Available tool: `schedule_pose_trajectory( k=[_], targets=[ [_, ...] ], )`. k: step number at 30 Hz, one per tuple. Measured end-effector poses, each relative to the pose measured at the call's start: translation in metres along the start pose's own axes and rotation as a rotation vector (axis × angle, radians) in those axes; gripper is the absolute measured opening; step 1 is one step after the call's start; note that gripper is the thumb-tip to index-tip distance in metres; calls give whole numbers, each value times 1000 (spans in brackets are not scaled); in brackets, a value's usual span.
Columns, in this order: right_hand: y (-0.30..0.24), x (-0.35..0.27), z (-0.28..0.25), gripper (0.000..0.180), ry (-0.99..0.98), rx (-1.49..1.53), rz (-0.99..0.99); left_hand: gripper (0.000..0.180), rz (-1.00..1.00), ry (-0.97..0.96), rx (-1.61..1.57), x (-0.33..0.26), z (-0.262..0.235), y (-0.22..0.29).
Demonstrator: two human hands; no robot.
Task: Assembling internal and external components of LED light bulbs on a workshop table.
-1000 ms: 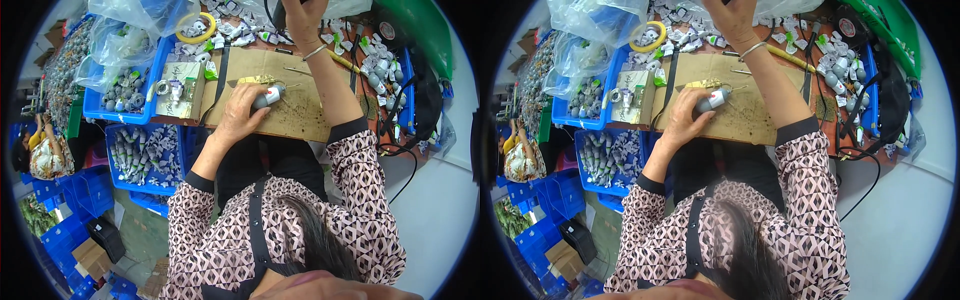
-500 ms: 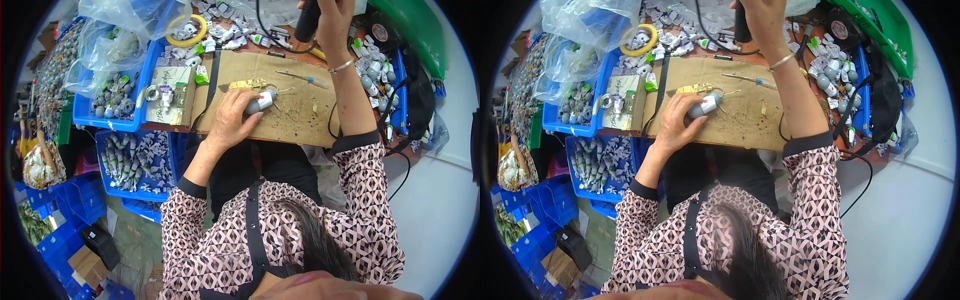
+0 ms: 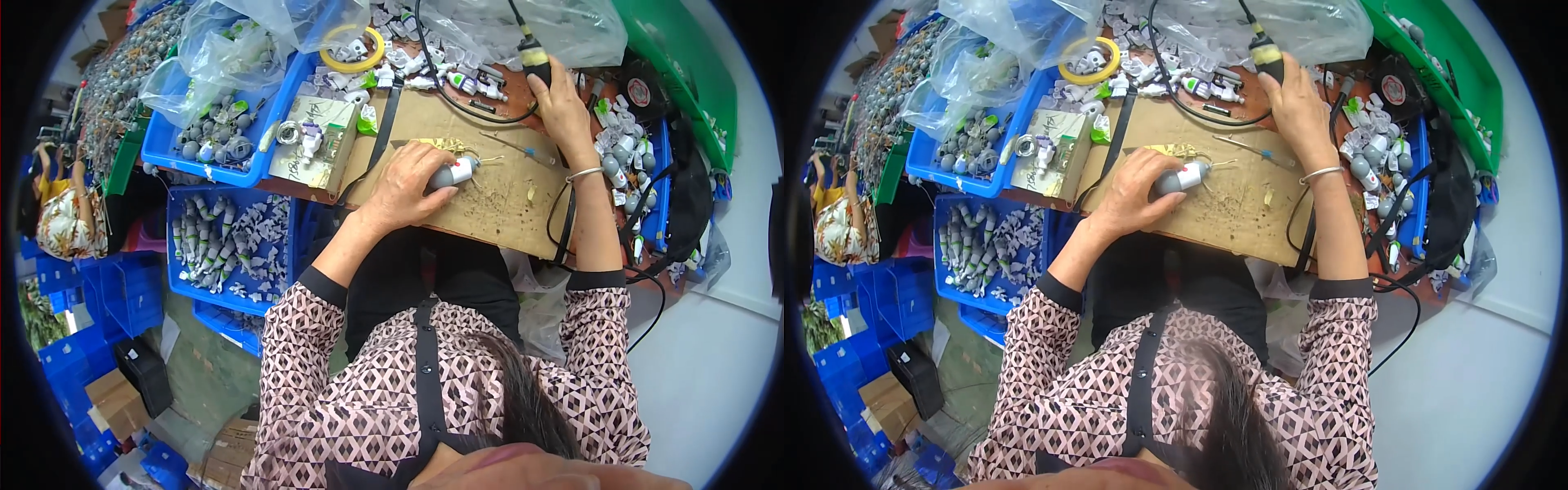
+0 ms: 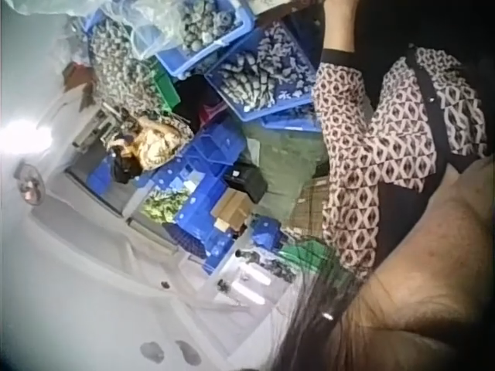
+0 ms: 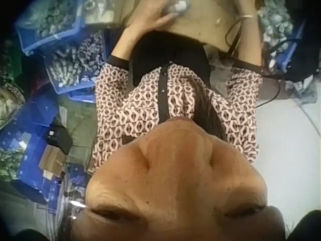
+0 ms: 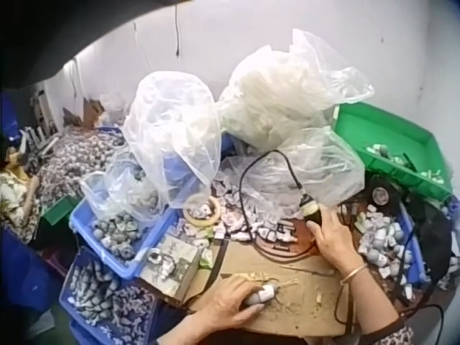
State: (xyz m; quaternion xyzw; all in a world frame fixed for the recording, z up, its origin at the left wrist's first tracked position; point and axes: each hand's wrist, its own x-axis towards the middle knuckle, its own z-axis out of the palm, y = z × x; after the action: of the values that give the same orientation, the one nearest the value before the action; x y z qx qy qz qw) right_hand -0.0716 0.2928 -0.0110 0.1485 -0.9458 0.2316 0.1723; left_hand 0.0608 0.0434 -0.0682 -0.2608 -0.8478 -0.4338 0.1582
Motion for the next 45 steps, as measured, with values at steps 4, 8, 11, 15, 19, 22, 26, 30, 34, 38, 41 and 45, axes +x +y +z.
schedule_pose_trajectory(
  k=[4,8,11,15,19,22,26,30,34,38,41,45],
  targets=[
    [0,4,2,55,-14,-297,-5,37,79,4,1,1,3,-5],
    [-44,22,-2,42,269,-338,-275,39,63,9,-16,0,4,-4],
    [-97,54,32,24,120,200,-616,40,53,5,-9,-2,1,-3],
    [-102,106,104,20,-249,89,-657,41,74,22,-13,2,6,-4],
    [-97,132,105,26,-365,-260,-401,42,88,49,-44,2,3,0],
    [-92,133,108,28,-375,-180,-450,42,81,56,-49,1,3,0],
    [-96,121,114,30,-337,-251,-538,43,80,71,-59,-4,3,-1],
    [-95,131,128,25,-313,-235,-487,44,62,53,-77,0,4,1],
    [-109,132,121,22,-476,-190,-449,45,60,65,-73,-2,4,0],
    [-106,120,141,24,-245,-220,-370,45,54,53,-62,-2,5,-2],
    [-103,112,144,24,-210,-201,-354,44,51,82,-59,-4,6,-1],
    [-92,112,148,22,-119,-161,-460,43,47,68,-51,-2,6,0]
  ],
)
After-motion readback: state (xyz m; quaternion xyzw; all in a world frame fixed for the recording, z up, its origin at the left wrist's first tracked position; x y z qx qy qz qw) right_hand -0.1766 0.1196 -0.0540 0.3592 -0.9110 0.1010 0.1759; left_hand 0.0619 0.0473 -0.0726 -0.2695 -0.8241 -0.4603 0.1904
